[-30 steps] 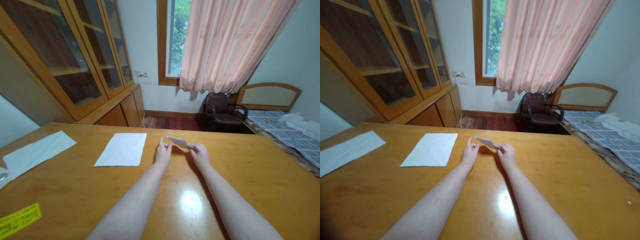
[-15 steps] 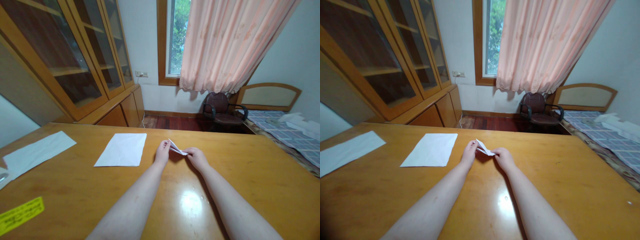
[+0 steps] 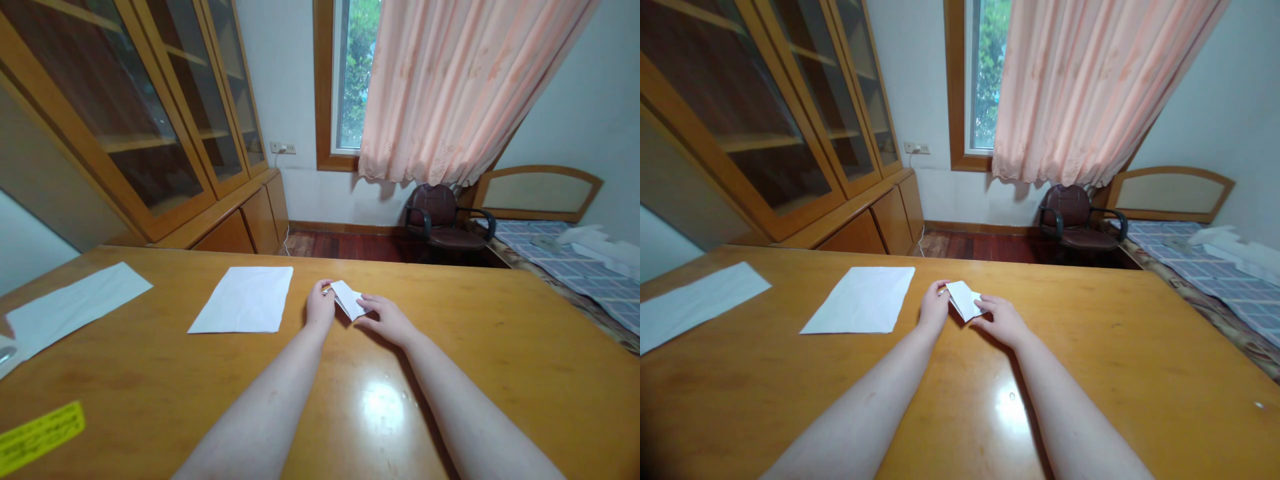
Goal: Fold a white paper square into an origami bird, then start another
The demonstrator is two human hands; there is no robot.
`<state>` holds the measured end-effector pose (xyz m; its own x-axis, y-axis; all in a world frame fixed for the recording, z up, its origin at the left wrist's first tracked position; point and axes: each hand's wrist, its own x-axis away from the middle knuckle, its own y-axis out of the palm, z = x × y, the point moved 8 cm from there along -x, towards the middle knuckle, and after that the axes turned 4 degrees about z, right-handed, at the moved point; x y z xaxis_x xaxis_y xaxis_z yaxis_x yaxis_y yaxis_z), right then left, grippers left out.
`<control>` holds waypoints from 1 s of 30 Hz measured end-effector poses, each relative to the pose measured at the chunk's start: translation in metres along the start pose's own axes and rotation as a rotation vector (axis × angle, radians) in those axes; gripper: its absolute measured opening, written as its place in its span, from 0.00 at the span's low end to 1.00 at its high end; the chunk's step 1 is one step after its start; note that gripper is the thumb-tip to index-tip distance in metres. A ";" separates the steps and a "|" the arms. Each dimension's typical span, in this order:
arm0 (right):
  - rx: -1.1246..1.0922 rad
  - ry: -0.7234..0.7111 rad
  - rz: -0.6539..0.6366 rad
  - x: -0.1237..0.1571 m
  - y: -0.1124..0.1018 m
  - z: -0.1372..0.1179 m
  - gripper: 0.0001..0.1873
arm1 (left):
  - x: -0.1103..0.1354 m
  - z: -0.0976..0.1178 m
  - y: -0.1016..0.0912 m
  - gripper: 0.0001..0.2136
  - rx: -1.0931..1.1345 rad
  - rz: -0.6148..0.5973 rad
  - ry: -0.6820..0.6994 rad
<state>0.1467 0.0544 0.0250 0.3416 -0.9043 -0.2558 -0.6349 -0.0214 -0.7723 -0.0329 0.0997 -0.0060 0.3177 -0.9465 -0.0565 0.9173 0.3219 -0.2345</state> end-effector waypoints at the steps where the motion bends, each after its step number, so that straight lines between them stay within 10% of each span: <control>1: -0.004 -0.011 -0.013 0.000 0.001 0.000 0.25 | -0.001 -0.002 0.000 0.12 -0.003 -0.004 -0.017; 17: 0.007 0.055 0.025 -0.003 0.013 0.024 0.16 | 0.010 0.027 -0.012 0.12 -0.242 0.064 0.217; 30: -0.027 0.089 0.032 -0.002 0.012 0.025 0.16 | 0.024 0.035 0.016 0.24 -0.263 -0.204 0.340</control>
<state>0.1555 0.0663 0.0019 0.2588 -0.9390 -0.2267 -0.6632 -0.0020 -0.7485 -0.0021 0.0833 0.0226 -0.0001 -0.9576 -0.2882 0.8468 0.1532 -0.5093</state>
